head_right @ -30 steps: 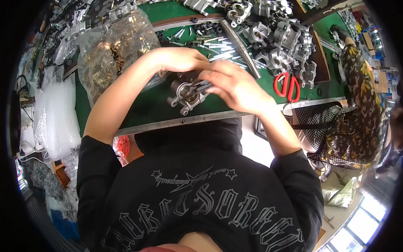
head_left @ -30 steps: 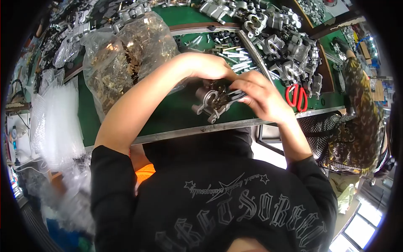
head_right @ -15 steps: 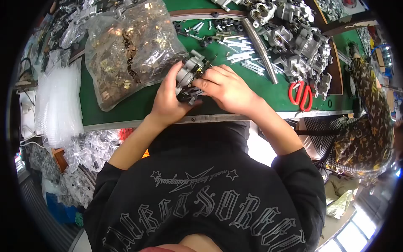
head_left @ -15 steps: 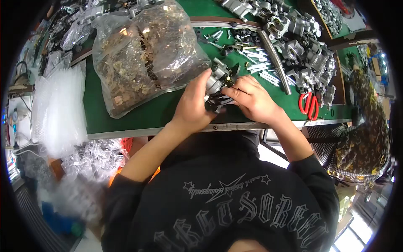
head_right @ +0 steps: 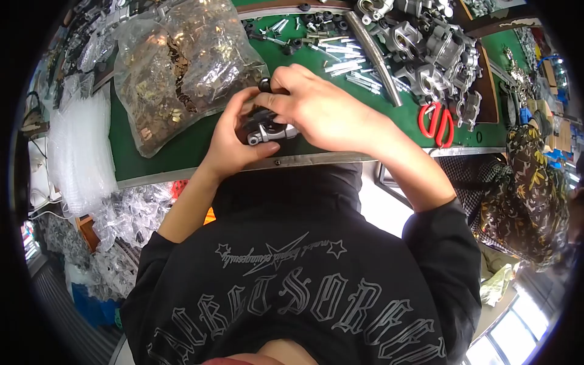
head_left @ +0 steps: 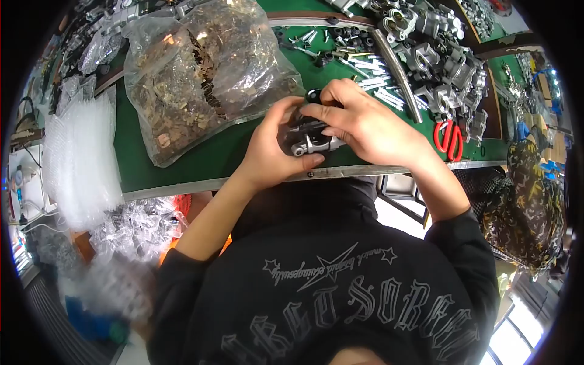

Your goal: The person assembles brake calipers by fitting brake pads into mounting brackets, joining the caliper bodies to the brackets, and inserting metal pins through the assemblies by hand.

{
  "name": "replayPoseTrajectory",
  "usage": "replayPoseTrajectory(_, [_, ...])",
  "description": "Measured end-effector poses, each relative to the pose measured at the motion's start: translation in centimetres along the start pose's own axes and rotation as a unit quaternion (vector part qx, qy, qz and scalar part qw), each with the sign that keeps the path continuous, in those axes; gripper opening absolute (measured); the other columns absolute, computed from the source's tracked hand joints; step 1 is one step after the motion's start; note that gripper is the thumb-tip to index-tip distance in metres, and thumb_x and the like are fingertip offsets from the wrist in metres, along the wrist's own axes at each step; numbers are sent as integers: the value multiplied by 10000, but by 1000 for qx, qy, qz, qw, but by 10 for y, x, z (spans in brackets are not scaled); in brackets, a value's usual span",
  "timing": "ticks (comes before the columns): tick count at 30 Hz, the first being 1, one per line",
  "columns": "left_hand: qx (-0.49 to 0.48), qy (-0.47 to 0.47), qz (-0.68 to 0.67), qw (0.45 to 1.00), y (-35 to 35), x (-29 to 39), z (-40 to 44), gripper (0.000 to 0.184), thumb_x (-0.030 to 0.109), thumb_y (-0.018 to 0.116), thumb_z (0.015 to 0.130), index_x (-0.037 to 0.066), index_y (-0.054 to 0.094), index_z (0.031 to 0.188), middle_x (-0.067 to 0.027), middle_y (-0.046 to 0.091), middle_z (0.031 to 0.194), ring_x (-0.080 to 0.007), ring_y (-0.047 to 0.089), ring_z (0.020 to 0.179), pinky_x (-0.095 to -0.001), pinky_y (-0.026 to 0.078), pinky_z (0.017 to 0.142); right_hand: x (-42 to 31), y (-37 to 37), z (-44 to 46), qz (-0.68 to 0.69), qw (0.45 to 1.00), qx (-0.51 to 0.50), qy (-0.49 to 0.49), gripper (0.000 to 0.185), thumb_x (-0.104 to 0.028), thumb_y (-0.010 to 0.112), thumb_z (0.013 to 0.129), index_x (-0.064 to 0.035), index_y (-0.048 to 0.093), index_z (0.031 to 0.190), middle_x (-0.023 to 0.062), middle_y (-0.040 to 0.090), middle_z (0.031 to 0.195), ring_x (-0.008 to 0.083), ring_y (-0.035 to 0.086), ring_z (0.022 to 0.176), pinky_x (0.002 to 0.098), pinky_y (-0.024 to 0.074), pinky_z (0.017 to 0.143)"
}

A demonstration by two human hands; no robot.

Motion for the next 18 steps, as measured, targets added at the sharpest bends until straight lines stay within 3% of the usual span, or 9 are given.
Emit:
replayPoseTrajectory(2, [10, 20, 73, 997, -3, 11, 2, 913, 117, 816, 520, 24, 276, 1251, -122, 519, 1048, -183, 520, 960, -300, 433, 810, 1, 1, 3, 13, 1000, -5, 2, 381, 18, 604, 671, -36, 555, 1045, 99, 455, 906, 267, 479, 853, 336, 415, 754])
replayPoseTrajectory(3, [0, 18, 59, 998, 2, 19, 1, 859, 59, 762, 584, 2, 255, 1276, -118, 485, 1121, -182, 472, 1045, -315, 385, 888, 0, 1, 6, 18, 1000, -1, -5, 373, 14, 604, 672, -36, 554, 1039, 98, 458, 915, 270, 477, 854, 338, 413, 759])
replayPoseTrajectory(8, [12, 53, 94, 994, 6, 19, -2, 679, 112, 678, 681, -38, 317, 1237, -119, 475, 1120, -175, 462, 1035, -301, 360, 897, -4, -3, 6, 18, 999, 2, -26, 309, -56, 598, 707, -35, 549, 1012, 96, 470, 951, 267, 453, 921, 362, 366, 807])
replayPoseTrajectory(10, [27, 90, 85, 992, 7, 20, -4, 647, 94, 657, 688, -40, 328, 1229, -115, 474, 1112, -174, 465, 1026, -297, 357, 898, 5, -27, -3, -16, 995, 99, -30, 322, -151, 599, 739, -45, 552, 1039, 106, 489, 1024, 262, 459, 982, 342, 349, 854])
replayPoseTrajectory(11, [26, 78, 56, 995, 6, 12, -6, 634, 88, 632, 697, -38, 317, 1233, -117, 456, 1125, -176, 457, 1031, -298, 352, 903, 29, -45, -16, 67, 980, 181, 40, 314, -199, 562, 782, -41, 547, 1053, 113, 508, 1033, 251, 470, 1000, 334, 348, 872])
replayPoseTrajectory(13, [36, 83, 52, 995, 3, 12, -9, 629, 76, 637, 676, -27, 338, 1220, -126, 462, 1128, -182, 469, 1028, -308, 364, 896, 83, -50, -53, 238, 893, 336, 182, 405, -345, 415, 892, -8, 530, 1082, 124, 544, 1065, 221, 491, 1032, 318, 344, 910])
replayPoseTrajectory(14, [39, 84, 52, 994, 1, 12, -10, 627, 71, 640, 666, -22, 349, 1214, -130, 465, 1129, -185, 476, 1026, -314, 370, 892, 87, -32, -59, 280, 881, 320, 206, 472, -381, 344, 917, 20, 514, 1099, 114, 536, 1087, 202, 480, 1052, 306, 335, 922])
replayPoseTrajectory(16, [26, 81, 58, 995, 0, 10, -9, 656, 72, 651, 641, -19, 335, 1208, -156, 434, 1161, -226, 452, 1060, -335, 356, 909, 81, 18, -53, 428, 847, 249, 195, 511, -408, 323, 917, 34, 507, 1095, 113, 544, 1060, 195, 492, 1020, 302, 337, 915])
replayPoseTrajectory(18, [10, 104, 98, 990, -2, 10, -9, 677, 76, 664, 622, -17, 330, 1203, -173, 414, 1176, -255, 439, 1077, -349, 353, 913, 76, 34, -53, 578, 744, 276, 190, 481, -417, 335, 912, 14, 546, 947, 94, 556, 936, 151, 504, 890, 275, 375, 825])
Point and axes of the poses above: each hand's wrist, its own z-axis towards the middle knuckle, its own y-axis out of the palm, x = y × z, the point moved 9 cm from there along z, towards the middle knuckle
